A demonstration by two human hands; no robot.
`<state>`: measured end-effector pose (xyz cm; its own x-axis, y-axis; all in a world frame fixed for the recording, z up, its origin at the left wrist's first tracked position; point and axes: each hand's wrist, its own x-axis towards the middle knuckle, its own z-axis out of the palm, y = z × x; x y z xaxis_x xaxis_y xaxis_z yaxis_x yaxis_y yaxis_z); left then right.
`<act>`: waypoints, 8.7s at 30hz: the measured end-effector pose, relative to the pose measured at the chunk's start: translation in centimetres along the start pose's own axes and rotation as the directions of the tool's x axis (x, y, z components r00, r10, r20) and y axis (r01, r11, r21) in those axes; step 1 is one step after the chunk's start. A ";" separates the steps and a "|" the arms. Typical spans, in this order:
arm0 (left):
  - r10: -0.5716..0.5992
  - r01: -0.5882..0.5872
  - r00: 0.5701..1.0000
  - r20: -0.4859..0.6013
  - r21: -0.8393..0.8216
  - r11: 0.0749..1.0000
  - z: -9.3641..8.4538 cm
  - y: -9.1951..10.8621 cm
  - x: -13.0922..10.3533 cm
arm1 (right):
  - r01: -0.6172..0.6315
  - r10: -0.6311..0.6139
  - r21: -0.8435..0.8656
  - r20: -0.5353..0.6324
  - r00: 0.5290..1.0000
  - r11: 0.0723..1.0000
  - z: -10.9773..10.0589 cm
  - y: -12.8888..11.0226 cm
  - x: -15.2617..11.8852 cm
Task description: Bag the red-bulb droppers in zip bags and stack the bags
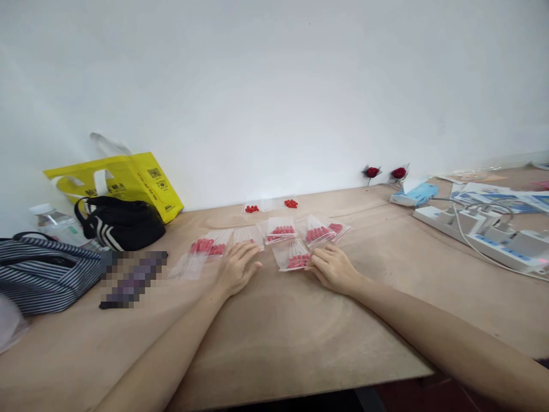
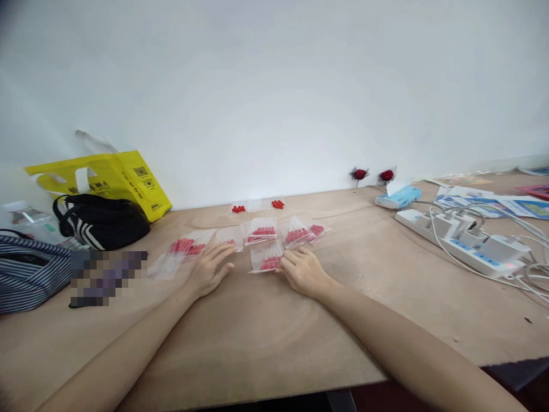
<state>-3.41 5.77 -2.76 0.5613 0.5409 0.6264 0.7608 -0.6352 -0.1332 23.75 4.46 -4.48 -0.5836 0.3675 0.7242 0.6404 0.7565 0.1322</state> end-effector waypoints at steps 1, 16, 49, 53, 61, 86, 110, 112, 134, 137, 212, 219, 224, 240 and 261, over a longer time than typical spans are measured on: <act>-0.086 0.086 0.996 -0.004 0.064 0.994 -0.1 -0.9 -0.4 | -0.048 0.048 0.034 -0.006 0.999 0.998 -0.2 0.0 -0.2; -0.267 0.275 0.947 0.177 -0.022 0.961 2.1 -4.9 -1.3 | -0.411 0.566 0.499 -0.206 0.798 0.763 3.3 3.2 4.5; 0.033 0.093 0.959 0.280 -0.425 0.901 0.1 5.2 1.3 | 0.266 -0.266 0.012 0.036 0.963 0.964 0.7 0.5 0.8; 0.116 -0.094 0.992 0.057 -0.294 0.951 0.3 4.7 0.9 | 0.134 -0.134 0.013 -0.001 0.991 0.991 0.9 0.4 0.6; 0.308 -0.313 0.942 -0.130 -0.020 0.949 1.0 3.8 0.0 | 0.210 -0.209 0.010 -0.011 0.978 0.978 0.8 0.9 0.6; 0.383 -0.383 0.904 -0.192 0.040 0.923 0.7 2.9 0.4 | 0.373 -0.382 -0.159 -0.028 0.924 0.914 1.2 2.1 0.8; 0.338 -0.345 0.924 -0.178 -0.007 0.939 0.9 3.1 0.7 | 0.190 -0.196 -0.070 -0.092 0.976 0.979 2.1 -1.2 2.4; 0.324 -0.331 0.931 -0.168 -0.009 0.944 0.9 3.1 0.6 | 0.216 -0.222 -0.066 -0.100 0.970 0.974 2.8 -1.6 2.9; 0.339 -0.349 0.920 -0.196 -0.022 0.937 0.6 3.3 0.7 | 0.251 -0.269 -0.209 -0.065 0.961 0.945 2.9 -1.7 3.0; 0.312 -0.327 0.930 -0.192 -0.050 0.944 0.6 3.3 0.5 | 0.254 -0.264 -0.247 -0.006 0.965 0.935 2.6 -1.0 2.7; -0.060 0.090 0.991 0.118 -0.272 0.958 -2.5 4.7 -3.4 | -0.008 -0.033 0.193 0.204 0.978 0.981 -0.1 0.8 -0.1; 0.122 -0.018 0.975 0.183 -0.484 0.875 2.4 3.8 2.8 | 0.015 -0.035 0.130 0.155 0.987 0.991 0.5 1.1 -0.4; 0.020 0.071 0.971 0.239 -0.367 0.927 2.2 3.0 3.0 | 0.050 -0.054 0.033 0.144 0.988 0.998 0.9 1.5 -0.3; 0.164 0.038 0.928 0.334 -0.525 0.850 0.0 5.4 1.7 | 0.196 -0.191 -0.029 0.131 0.973 0.980 0.6 1.1 0.3; 0.044 0.139 0.951 0.307 -0.549 0.824 -0.4 5.6 1.5 | -0.203 0.210 -0.087 0.079 0.974 0.975 0.8 -2.2 0.9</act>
<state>1.63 2.84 -2.27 0.6669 0.6556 0.3542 0.5262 -0.7509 0.3992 21.37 3.56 -4.66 -0.4738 0.5600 0.6796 0.7867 0.6160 0.0410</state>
